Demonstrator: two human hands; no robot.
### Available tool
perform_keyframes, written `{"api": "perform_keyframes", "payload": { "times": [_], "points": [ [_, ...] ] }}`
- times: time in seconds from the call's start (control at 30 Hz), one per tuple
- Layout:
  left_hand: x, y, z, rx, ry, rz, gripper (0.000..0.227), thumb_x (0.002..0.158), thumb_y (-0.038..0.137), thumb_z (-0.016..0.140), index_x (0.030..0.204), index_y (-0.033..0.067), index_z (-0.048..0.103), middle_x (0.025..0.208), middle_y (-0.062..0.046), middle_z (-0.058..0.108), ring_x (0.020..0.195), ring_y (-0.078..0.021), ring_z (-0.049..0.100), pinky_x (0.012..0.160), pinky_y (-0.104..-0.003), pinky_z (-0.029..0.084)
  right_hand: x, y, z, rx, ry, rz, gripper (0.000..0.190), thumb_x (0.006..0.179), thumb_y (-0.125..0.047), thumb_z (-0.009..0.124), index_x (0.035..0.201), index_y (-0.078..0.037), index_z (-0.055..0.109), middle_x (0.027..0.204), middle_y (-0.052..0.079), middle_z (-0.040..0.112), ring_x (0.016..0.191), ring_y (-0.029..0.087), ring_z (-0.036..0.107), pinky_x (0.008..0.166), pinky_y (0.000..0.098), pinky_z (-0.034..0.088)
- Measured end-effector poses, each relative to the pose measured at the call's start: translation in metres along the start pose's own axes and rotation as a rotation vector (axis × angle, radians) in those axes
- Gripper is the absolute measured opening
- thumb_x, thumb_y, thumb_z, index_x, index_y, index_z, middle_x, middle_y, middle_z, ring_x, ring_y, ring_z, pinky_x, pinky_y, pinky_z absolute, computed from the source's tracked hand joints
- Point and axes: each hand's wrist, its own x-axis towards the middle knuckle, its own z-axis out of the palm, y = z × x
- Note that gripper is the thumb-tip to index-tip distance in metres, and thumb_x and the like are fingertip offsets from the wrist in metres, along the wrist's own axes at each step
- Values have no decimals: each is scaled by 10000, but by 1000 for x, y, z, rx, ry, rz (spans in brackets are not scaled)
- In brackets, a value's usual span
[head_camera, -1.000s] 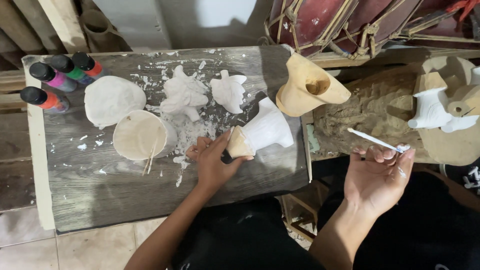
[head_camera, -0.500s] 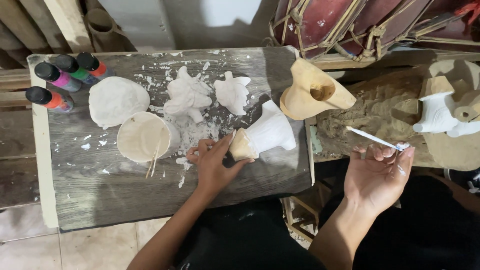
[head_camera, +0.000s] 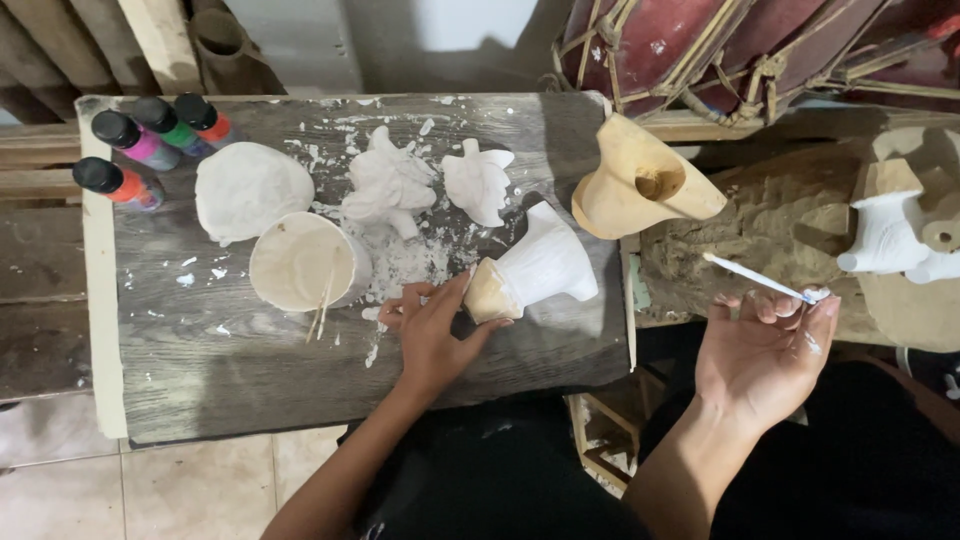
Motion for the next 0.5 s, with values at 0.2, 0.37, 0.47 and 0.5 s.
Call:
{"api": "perform_keyframes", "payload": {
  "times": [0.2,0.37,0.47,0.5],
  "points": [
    [-1,6,-12,66,18,78,753,809,548,851,1364,89,634,1169,-65,757,1098,-307,515,949,-402,473,1,5,7,43,21,33,142,933,-307,811,862,-208,737,749,-67,650,736,87,605,849,351,467],
    [-8,3,-28,88,74,59,723,803,523,874,1366,128,648,1289,-12,727,1053,-274,561,982,-371,472,-3,18,20,26,-54,26,143,951,-300,790,874,-193,736,772,-45,638,749,102,603,888,375,520],
    [-15,-2,-40,88,148,44,648,792,446,915,1321,148,687,1260,10,736,1043,-252,566,994,-357,466,-2,31,27,42,-72,18,107,949,-264,800,929,-171,752,776,-17,656,771,120,626,906,384,521],
    [-20,-2,-45,71,191,24,588,786,386,938,1282,158,722,1224,24,752,1056,-241,555,980,-348,472,-3,33,27,17,-90,-6,127,959,-260,795,961,-147,735,778,1,641,797,145,623,884,401,520]
  ]
}}
